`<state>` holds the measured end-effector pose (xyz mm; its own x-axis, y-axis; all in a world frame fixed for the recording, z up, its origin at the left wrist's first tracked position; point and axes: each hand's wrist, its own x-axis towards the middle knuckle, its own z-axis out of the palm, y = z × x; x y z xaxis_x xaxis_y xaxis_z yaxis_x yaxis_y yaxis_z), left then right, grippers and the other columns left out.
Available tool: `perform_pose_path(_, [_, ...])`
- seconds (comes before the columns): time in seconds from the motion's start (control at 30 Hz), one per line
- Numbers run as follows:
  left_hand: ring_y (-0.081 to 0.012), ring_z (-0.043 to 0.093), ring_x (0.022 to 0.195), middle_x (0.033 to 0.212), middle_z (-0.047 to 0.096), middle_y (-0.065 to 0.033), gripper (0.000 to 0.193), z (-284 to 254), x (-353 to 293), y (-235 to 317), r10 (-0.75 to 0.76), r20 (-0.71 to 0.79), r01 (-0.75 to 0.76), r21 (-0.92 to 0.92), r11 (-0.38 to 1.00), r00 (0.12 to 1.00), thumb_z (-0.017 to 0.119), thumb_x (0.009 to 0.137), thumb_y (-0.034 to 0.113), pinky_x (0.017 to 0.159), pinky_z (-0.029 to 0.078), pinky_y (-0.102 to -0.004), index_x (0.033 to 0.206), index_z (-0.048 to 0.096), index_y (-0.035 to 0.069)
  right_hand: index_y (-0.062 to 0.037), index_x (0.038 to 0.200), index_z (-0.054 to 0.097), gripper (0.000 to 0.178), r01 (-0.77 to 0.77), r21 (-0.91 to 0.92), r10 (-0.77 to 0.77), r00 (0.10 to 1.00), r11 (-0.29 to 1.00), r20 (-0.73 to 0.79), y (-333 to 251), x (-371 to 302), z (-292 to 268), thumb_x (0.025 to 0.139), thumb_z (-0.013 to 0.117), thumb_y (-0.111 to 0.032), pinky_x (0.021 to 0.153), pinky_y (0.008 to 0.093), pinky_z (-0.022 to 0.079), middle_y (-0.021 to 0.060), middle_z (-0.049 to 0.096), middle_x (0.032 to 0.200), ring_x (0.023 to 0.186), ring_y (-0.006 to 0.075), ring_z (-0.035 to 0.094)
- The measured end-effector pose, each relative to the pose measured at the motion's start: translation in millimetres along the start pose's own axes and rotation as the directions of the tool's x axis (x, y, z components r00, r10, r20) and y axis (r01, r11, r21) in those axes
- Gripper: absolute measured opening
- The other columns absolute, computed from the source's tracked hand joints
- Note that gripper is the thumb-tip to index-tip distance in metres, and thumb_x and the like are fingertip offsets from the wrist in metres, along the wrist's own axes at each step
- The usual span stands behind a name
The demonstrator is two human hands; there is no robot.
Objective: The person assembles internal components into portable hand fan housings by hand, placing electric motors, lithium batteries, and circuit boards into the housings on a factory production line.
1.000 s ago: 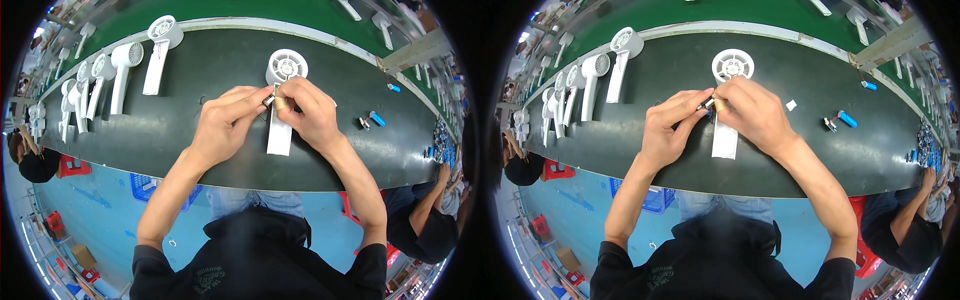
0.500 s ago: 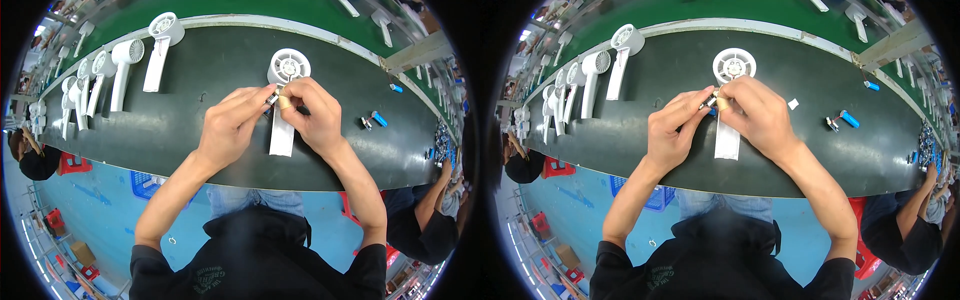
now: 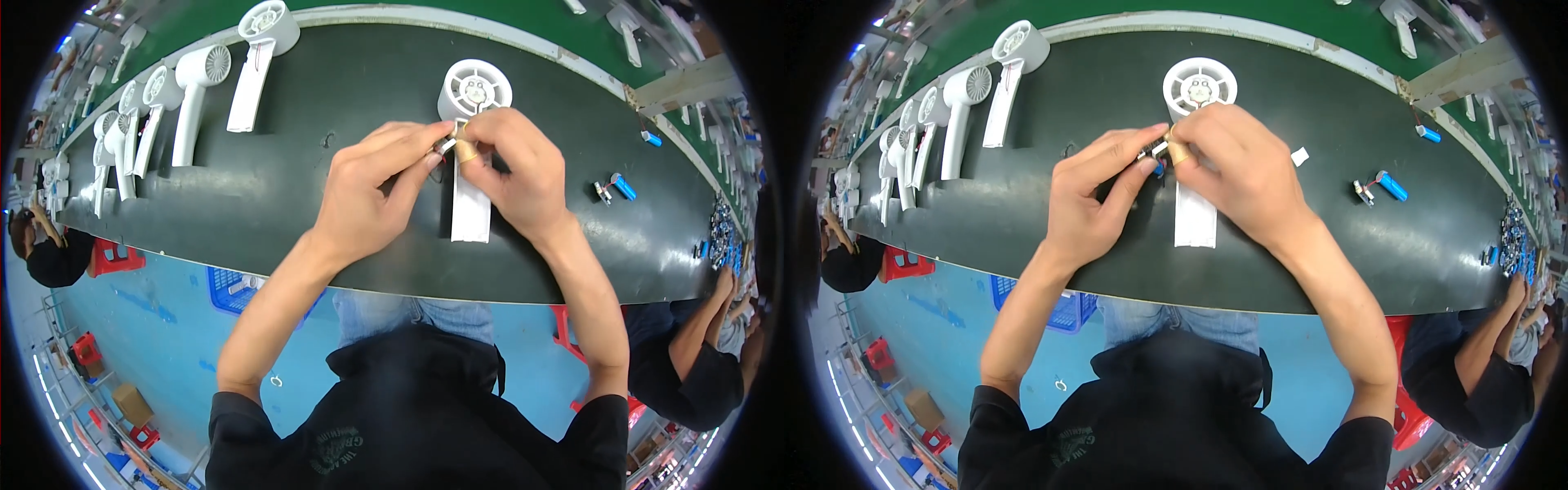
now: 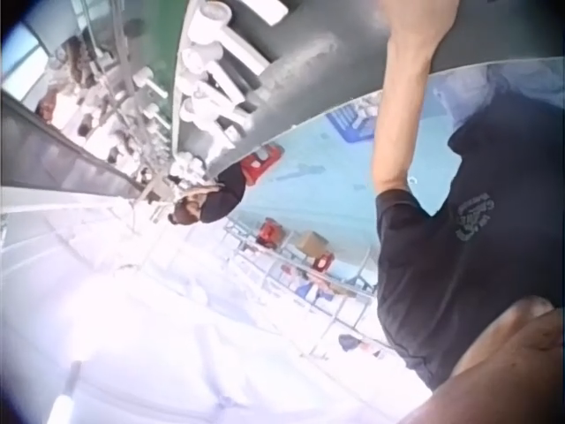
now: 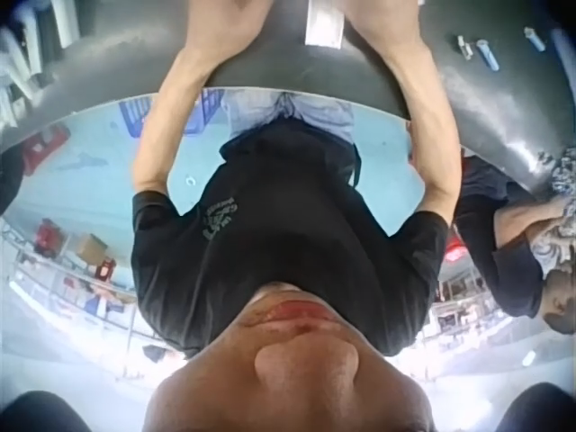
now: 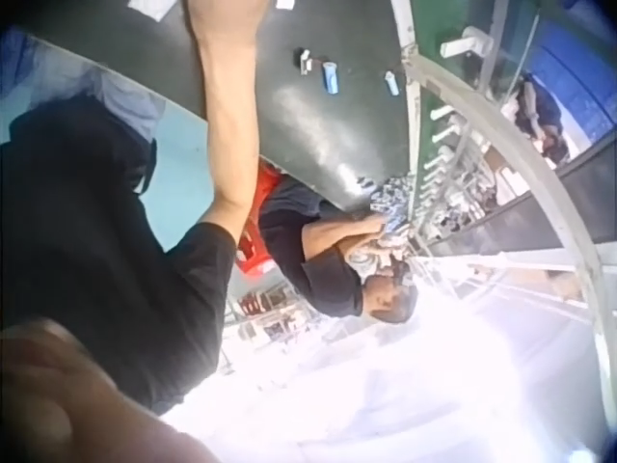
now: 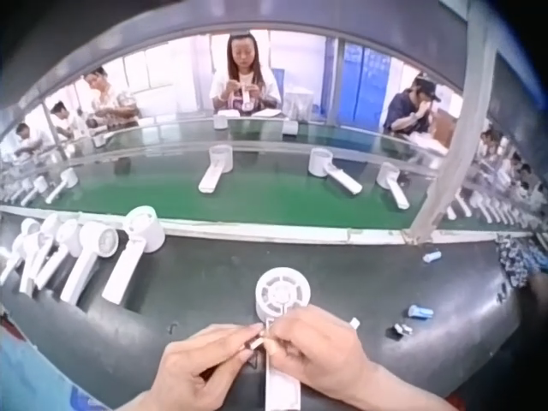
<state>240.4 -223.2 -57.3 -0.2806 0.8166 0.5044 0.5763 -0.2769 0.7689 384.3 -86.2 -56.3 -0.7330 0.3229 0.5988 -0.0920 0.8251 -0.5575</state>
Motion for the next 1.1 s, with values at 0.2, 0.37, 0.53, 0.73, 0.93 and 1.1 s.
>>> perform_pose_path(0.2, [-0.0296,0.063,0.087,0.099,0.065,-0.0155,0.044,8,5,20,-0.169,-0.002,0.168,0.123,0.978,0.986,0.075,0.081,0.008,0.083,0.047,-0.0405,0.121,0.059,0.002,-0.0013,0.106,0.066,0.016,-0.255,0.091,0.269,0.944,0.963,-0.194,8,-3,-22,0.09,0.067,-0.001,0.063,0.0203,0.043,0.0037,0.065,0.097,0.075,0.0077,0.056])
perform_pose_path(0.37, [-0.0236,0.06,0.072,0.087,0.063,-0.014,0.039,13,18,28,-0.517,0.091,0.525,-0.156,0.837,0.851,0.063,0.09,0.004,0.066,0.047,-0.0356,0.126,0.048,0.003,-0.0037,0.12,0.062,0.025,-0.542,0.317,0.611,0.769,0.779,-0.189,21,-9,-33,0.096,0.066,-0.01,0.063,0.0196,0.043,-0.0023,0.065,0.1,0.08,0.0026,0.056])
perform_pose_path(0.53, [-0.0154,0.059,0.069,0.075,0.06,-0.007,0.044,-106,101,-25,-0.242,-0.276,0.322,0.298,0.898,0.93,0.066,0.089,0.007,0.066,0.049,-0.0345,0.131,0.052,0.002,-0.0028,0.117,0.062,0.021,-0.65,0.242,0.684,0.723,0.72,-0.093,19,-10,-43,0.096,0.064,-0.009,0.06,0.0189,0.04,-0.0035,0.059,0.089,0.071,0.0018,0.051])
perform_pose_path(0.73, [-0.0204,0.066,0.092,0.105,0.072,-0.0145,0.041,-290,185,-198,-0.298,-0.237,0.38,0.599,0.705,0.925,0.068,0.089,0.015,0.085,0.05,-0.0333,0.126,0.062,-0.002,-0.0013,0.111,0.064,0.019,-0.65,0.097,0.652,0.758,0.754,0.018,-2,3,-38,0.093,0.065,-0.006,0.06,0.0208,0.038,-0.0015,0.059,0.086,0.065,0.0027,0.047])
perform_pose_path(0.93, [-0.0296,0.069,0.099,0.105,0.073,-0.0182,0.04,-349,165,-286,-0.413,-0.223,0.464,0.551,0.694,0.883,0.069,0.083,0.016,0.09,0.051,-0.0353,0.119,0.068,0.001,0.0006,0.108,0.064,0.019,-0.679,0.091,0.67,0.734,0.729,0.108,3,7,-31,0.088,0.067,-0.001,0.056,0.0213,0.039,0.0002,0.061,0.081,0.062,0.0041,0.047])
perform_pose_path(1.1, [-0.0392,0.053,0.129,0.139,0.057,-0.0223,0.068,-282,204,-244,-0.402,-0.428,0.488,0.871,0.055,0.809,0.071,0.079,0.033,0.106,0.04,-0.0559,0.141,0.052,0.014,0.0002,0.108,0.065,0.02,-0.683,0.019,0.68,0.729,0.73,0.081,-5,8,-41,0.087,0.068,-0.001,0.057,0.0231,0.042,0.0015,0.062,0.082,0.062,0.0058,0.049])
